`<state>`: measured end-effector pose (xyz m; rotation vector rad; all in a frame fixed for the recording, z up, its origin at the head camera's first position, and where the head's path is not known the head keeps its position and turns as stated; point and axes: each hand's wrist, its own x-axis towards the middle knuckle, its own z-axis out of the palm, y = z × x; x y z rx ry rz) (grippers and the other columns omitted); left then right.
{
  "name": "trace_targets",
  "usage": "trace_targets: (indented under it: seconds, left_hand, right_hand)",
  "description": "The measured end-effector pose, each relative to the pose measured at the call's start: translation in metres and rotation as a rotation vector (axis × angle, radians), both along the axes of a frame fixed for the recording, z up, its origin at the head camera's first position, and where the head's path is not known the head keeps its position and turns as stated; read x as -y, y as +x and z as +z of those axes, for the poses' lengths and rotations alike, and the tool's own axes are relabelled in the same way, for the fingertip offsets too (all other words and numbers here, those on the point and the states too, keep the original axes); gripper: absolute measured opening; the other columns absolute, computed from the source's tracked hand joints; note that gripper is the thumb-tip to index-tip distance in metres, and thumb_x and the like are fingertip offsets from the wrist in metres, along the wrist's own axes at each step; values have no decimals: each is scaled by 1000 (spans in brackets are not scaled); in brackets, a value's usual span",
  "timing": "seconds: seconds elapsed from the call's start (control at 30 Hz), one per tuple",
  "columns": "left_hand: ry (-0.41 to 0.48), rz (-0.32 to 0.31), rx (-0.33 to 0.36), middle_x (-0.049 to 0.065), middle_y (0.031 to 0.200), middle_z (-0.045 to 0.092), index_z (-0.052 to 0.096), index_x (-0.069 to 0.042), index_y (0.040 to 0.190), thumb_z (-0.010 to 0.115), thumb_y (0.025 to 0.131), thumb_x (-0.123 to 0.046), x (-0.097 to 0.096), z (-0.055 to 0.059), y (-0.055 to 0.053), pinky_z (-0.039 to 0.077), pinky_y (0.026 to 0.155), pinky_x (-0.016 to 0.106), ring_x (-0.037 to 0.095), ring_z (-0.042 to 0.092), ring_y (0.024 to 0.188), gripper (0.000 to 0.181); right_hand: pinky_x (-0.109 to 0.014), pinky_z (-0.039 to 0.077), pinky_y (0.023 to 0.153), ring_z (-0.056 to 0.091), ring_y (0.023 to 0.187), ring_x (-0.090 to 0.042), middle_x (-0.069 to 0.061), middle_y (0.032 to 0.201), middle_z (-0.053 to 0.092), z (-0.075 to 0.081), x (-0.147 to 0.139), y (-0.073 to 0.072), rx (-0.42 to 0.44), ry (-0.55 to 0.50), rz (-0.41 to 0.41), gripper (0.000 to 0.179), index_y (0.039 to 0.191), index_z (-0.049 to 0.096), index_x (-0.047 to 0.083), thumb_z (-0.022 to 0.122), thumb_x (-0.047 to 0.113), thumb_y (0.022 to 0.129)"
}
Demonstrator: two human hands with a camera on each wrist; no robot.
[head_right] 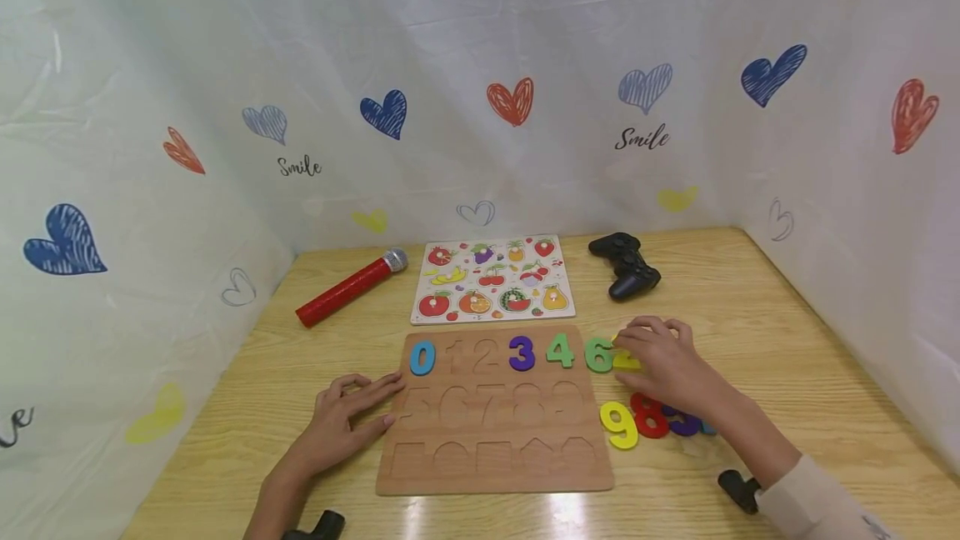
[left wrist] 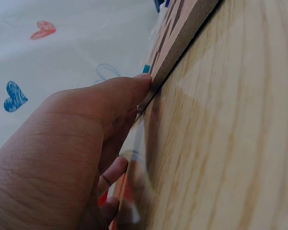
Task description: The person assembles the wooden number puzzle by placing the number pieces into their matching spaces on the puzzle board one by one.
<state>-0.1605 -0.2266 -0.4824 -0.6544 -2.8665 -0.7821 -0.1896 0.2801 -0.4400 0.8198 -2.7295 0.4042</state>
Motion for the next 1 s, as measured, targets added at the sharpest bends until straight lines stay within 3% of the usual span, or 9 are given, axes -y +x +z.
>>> trace_targets:
  seconds: [0.4, 1.0]
  left_hand:
    - [11, -5, -26, -18, 147, 50, 60, -35, 140, 67, 94, -42, 0, -2, 0, 27, 90, 51, 21, 39, 122, 47]
    - [2, 2, -5, -20, 148, 49, 59, -35, 140, 67, 94, -44, 0, -2, -1, 24, 95, 53, 20, 37, 124, 47]
  right_hand:
    - [-69, 24, 89, 46, 119, -38, -11, 116, 69, -5, -19, 3, 29, 18, -82, 43, 113, 73, 8, 86, 27, 77]
    - [-68, 23, 88, 42, 120, -42, -18, 121, 66, -5, -51, 2, 103, 53, -136, 51, 117, 71, 4, 87, 30, 76]
